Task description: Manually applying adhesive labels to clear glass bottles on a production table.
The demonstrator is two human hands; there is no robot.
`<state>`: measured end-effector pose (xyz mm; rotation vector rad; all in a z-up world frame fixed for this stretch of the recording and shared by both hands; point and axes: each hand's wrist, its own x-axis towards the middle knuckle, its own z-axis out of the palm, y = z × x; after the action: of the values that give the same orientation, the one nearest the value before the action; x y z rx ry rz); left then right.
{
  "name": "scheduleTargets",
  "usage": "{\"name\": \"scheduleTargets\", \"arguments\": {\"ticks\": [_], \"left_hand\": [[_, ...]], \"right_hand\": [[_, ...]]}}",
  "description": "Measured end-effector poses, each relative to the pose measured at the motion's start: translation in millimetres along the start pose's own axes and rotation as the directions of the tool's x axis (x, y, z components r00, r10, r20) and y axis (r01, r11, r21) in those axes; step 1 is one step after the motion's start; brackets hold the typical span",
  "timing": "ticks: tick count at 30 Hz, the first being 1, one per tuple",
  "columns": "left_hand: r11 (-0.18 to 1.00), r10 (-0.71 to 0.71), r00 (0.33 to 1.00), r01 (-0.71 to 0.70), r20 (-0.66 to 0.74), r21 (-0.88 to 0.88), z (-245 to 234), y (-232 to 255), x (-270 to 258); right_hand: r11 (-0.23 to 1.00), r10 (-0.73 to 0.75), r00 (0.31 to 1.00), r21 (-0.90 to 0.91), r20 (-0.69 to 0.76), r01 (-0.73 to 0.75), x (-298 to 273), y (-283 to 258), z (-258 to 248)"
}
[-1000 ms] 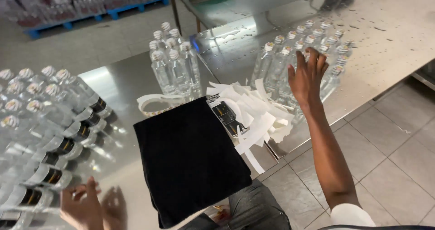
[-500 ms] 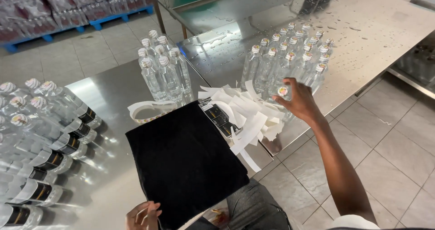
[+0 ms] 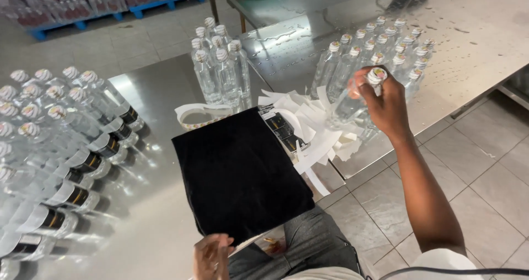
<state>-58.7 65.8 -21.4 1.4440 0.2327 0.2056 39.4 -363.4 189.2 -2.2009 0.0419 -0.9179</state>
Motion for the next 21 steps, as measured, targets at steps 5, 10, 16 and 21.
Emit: {"name": "scheduleTargets", "arguments": {"ticks": [5,10,16,21], "left_hand": [[0.99,0.107,0.972,-0.123,0.21,0.066,20,34,-5],[0.983,0.083,0.958,-0.124,0.275,0.135,24,54,-10],[0.971,0.024,0.961,-0.088,0.277,0.221,23,37,-4],[0.852,0.221,0.897,-0.368,0.382,0.373,36,18,3]], "right_hand": [[0.969,0.192,0.871,0.052,0.452,-0.241,4,-18,98],[0.832,0.416,0.445,-0.135,0.793,-0.538,-9,-35,212],[0.886,0.34,0.21,-0.237,0.917,-0.398,-23,-35,278],[0.931,0.306,0.424,-0.361,0.852,0.053,-42,17,312]]}}
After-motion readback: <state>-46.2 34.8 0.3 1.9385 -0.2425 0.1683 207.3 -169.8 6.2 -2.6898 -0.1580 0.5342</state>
